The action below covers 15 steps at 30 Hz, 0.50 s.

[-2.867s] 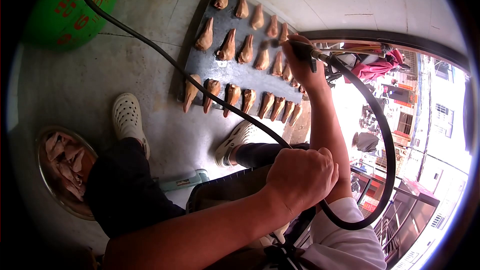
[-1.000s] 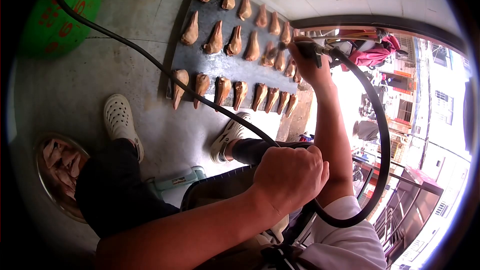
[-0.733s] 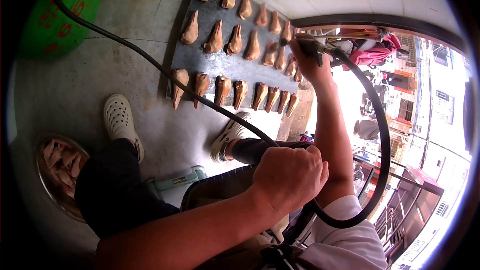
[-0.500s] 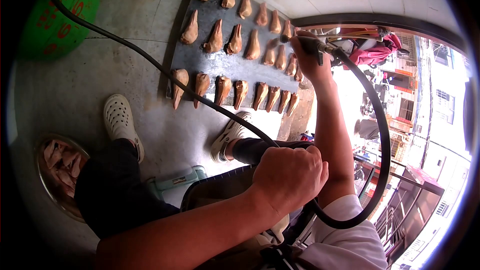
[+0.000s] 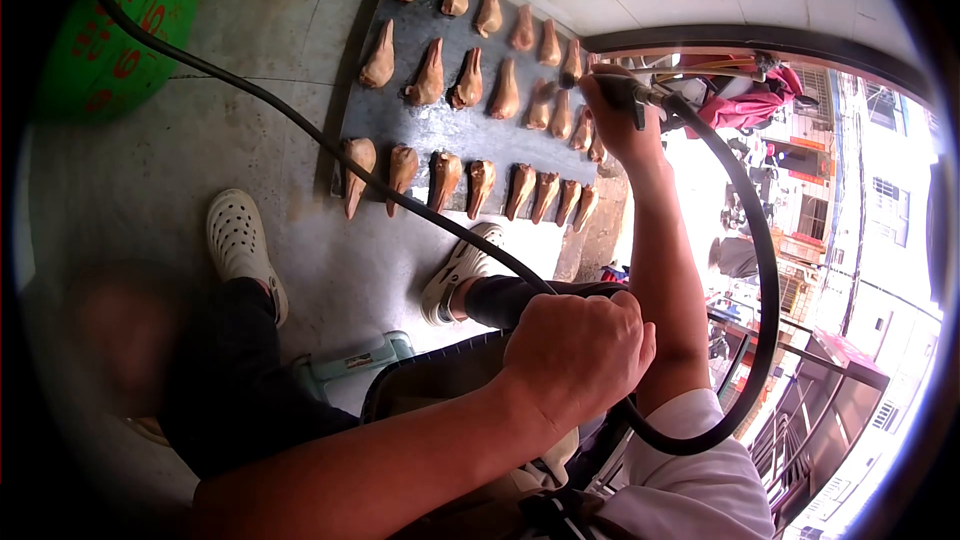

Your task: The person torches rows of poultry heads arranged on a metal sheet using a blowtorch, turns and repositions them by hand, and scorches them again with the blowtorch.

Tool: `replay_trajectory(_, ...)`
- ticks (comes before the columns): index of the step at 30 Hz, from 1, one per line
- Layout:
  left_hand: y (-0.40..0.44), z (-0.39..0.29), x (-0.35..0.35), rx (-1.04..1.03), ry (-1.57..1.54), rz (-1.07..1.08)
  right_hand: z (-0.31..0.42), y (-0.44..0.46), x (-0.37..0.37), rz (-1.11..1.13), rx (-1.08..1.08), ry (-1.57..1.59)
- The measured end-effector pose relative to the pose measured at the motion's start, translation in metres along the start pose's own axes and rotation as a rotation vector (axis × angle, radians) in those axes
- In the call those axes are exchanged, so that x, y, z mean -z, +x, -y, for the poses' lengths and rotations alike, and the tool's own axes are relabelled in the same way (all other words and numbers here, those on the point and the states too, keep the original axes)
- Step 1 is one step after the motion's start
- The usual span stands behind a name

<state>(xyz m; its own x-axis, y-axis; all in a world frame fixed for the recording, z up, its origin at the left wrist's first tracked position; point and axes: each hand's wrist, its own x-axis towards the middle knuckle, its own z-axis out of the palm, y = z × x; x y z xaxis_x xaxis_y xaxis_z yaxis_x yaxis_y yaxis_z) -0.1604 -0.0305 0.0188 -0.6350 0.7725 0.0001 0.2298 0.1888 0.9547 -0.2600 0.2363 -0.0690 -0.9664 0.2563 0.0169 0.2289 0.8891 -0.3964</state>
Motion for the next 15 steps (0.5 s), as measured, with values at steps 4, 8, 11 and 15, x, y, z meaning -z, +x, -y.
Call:
replay_trajectory(4, 0.0, -0.0001, -0.0004, -0.001, 0.007, 0.008, -0.0023, -0.0001, -0.0004, -0.031, 0.037, 0.003)
replay_trajectory(8, -0.0002, 0.0007, -0.0034, -0.008, 0.0, -0.006, -0.0066, -0.0003, 0.0009, -0.029, 0.059, -0.032)
replay_trajectory(11, -0.0005, 0.0018, -0.0059, -0.019, -0.021, -0.048, -0.0054, -0.0031, 0.0051, 0.04, 0.034, -0.069)
replay_trajectory(15, -0.0007, 0.0018, -0.0059, -0.009, -0.018, -0.041, -0.0018, -0.006, 0.0081, 0.04, 0.081, 0.002)
